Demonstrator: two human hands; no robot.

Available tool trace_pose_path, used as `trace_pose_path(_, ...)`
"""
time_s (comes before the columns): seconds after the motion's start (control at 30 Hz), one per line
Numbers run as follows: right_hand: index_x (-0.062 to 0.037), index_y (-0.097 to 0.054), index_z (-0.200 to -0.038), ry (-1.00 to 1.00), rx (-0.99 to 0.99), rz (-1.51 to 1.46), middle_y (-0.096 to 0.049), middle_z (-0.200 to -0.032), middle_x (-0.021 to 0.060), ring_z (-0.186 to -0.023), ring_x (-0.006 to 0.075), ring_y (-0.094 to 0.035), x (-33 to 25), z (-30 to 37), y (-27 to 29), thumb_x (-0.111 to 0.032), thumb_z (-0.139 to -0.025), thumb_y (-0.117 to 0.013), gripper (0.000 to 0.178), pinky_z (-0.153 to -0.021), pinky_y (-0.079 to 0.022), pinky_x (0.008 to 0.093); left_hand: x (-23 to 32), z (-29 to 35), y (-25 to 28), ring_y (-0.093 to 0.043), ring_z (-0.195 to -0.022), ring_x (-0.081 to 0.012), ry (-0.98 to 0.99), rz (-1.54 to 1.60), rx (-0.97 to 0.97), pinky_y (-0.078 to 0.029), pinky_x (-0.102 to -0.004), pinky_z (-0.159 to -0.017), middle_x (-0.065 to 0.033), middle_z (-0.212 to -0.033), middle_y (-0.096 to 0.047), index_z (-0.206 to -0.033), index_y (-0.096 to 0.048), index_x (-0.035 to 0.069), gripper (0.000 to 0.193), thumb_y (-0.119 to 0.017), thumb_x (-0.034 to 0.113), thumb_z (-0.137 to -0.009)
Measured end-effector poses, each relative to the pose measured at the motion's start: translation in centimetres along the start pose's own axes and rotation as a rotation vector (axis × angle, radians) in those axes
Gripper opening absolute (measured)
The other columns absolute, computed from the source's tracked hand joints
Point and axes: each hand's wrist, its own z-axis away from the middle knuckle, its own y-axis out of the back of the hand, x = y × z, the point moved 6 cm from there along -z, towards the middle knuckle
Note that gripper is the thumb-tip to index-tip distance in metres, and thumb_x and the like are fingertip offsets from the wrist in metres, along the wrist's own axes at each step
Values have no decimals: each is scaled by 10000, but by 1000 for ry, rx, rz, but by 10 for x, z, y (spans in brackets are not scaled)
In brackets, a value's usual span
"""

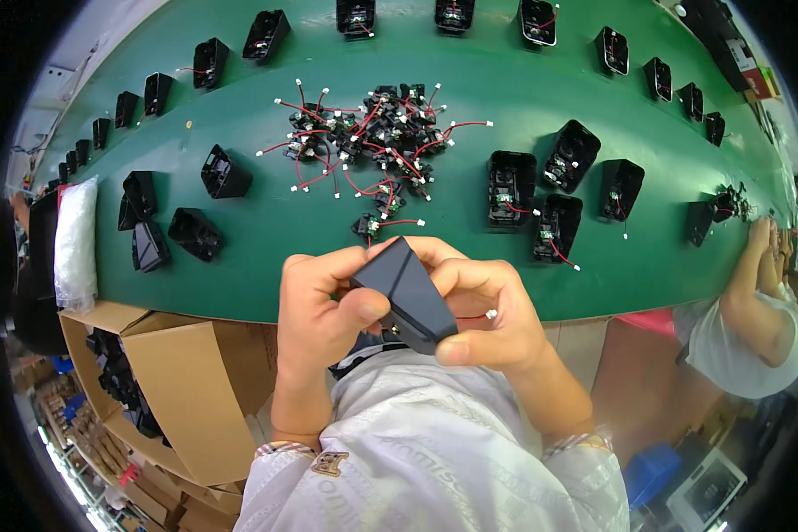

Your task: The person assembles electronic components and wires into plastic housings by hand, taking parts from cardboard boxes and fitting them together.

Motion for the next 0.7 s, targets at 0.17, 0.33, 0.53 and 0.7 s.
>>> trace_pose_path(0.17,50,-673,-1029,157,-24,242,-377,-1461,265,-1317,324,-453,-18,6,-7,-234,-799,-779,381,-1039,-415,431,28,1,9,-425,-375,-165,-274,-479,291,-336,-312,-388,-41,-455,-458,-621,-576,63,499,-801,483,-773)
trace_pose_path(0.33,19,-674,-1108,-112,90,-65,-362,-1495,220,-1320,257,-452,5,18,-5,-243,-841,-751,382,-1044,-415,395,32,1,10,-495,-468,-186,-346,-510,390,-394,-310,-447,-32,-543,-530,-690,-613,64,405,-799,411,-787)
trace_pose_path(0.53,12,-638,-1203,-87,-20,-26,-402,-1469,149,-1288,203,-471,7,20,-17,-258,-862,-754,450,-1056,-393,367,40,-3,12,-652,-716,-242,-693,-272,390,-504,-334,-627,-126,-801,-679,-834,-645,-22,494,-490,418,-996)
trace_pose_path(0.7,56,-578,-1197,-304,55,-185,-556,-1262,193,-966,254,-633,24,22,-20,-448,-822,-746,650,-908,-502,397,41,-3,10,-650,-647,-253,-676,-177,285,-529,-378,-671,-144,-716,-675,-756,-646,-24,520,-380,315,-1048)
